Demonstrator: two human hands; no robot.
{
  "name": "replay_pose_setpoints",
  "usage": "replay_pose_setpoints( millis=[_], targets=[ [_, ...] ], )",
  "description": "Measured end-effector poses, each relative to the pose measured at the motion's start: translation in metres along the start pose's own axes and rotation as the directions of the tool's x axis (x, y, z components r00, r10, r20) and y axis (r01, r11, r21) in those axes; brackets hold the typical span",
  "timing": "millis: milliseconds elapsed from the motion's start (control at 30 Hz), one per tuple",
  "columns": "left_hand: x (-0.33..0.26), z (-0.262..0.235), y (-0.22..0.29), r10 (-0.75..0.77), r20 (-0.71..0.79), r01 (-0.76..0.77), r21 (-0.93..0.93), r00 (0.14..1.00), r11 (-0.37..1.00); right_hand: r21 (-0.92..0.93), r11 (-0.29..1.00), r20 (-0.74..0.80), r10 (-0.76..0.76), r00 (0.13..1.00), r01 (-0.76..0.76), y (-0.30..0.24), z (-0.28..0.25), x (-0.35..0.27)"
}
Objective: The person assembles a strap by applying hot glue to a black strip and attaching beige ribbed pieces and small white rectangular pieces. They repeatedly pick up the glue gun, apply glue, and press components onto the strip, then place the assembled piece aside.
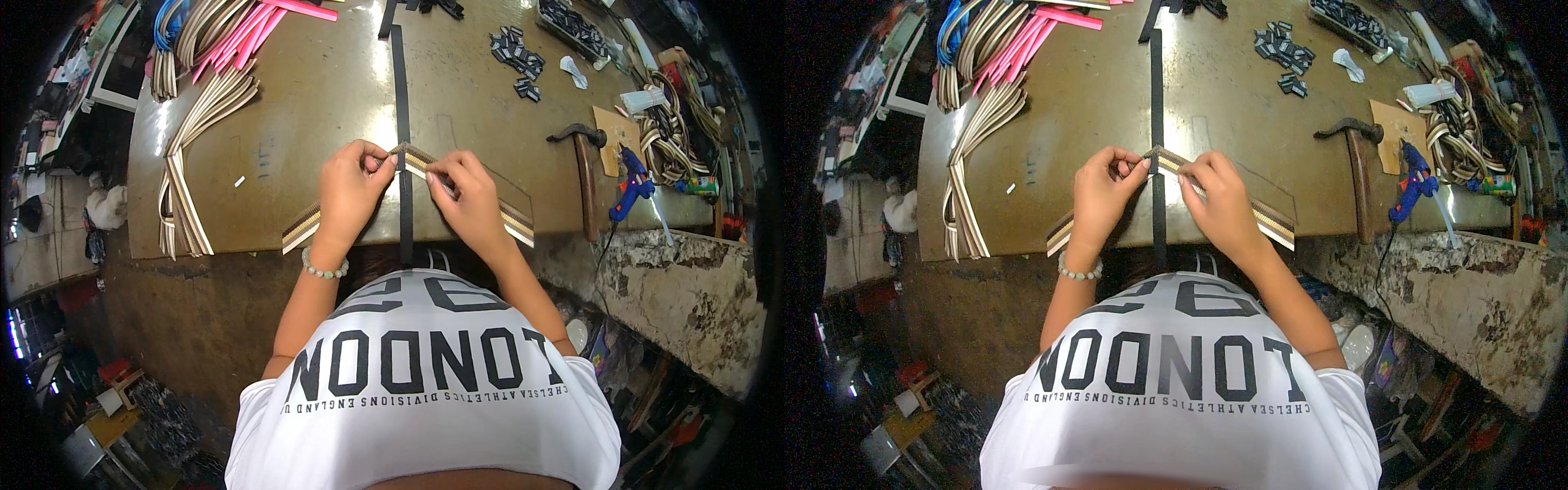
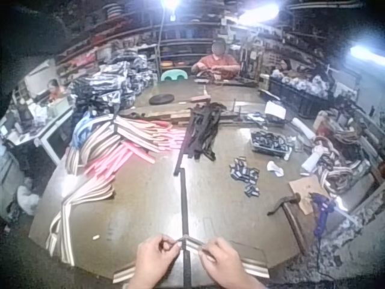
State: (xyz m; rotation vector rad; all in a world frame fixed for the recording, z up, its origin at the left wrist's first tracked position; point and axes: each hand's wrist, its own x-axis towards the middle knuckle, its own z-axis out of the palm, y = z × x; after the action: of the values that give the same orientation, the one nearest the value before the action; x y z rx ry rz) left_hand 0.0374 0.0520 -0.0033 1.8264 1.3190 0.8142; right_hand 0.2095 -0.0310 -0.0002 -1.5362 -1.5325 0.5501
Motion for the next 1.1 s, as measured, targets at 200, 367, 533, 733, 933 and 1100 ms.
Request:
replay_pose_setpoints(
  millis=[200, 367, 533, 733, 933, 1100],
  targets=[
    [0.000, 0.001, 0.000, -0.015, 0.006, 0.015, -0.009, 1.000, 1.000, -0.069, 0.938, 0.383, -0.291, 0.877, 0.341, -0.023, -0.016, -0.028],
    [-0.003, 0.001, 0.000, 0.056, 0.000, -0.056, 0.009, 0.998, 0.998, -0.068, 0.942, 0.379, -0.281, 0.882, 0.329, -0.018, 0.003, -0.028],
    [-0.004, 0.002, 0.002, 0.118, -0.036, -0.117, 0.034, 0.992, 0.993, -0.049, 0.934, 0.325, -0.320, 0.890, 0.354, -0.008, -0.006, 0.017],
    [-0.007, 0.003, 0.003, 0.076, -0.028, -0.075, 0.056, 0.997, 0.996, 0.225, 0.900, 0.448, 0.246, 0.860, -0.374, 0.006, -0.004, 0.080],
    [-0.006, 0.001, 0.002, 0.052, -0.017, -0.051, 0.032, 0.999, 0.998, 0.140, 0.892, 0.474, 0.322, 0.820, -0.431, 0.007, 0.000, 0.088],
    [-0.005, -0.001, 0.002, 0.016, 0.016, -0.016, -0.023, 1.000, 1.000, 0.138, 0.901, 0.441, 0.317, 0.840, -0.412, 0.009, 0.003, 0.085]
  ],
)
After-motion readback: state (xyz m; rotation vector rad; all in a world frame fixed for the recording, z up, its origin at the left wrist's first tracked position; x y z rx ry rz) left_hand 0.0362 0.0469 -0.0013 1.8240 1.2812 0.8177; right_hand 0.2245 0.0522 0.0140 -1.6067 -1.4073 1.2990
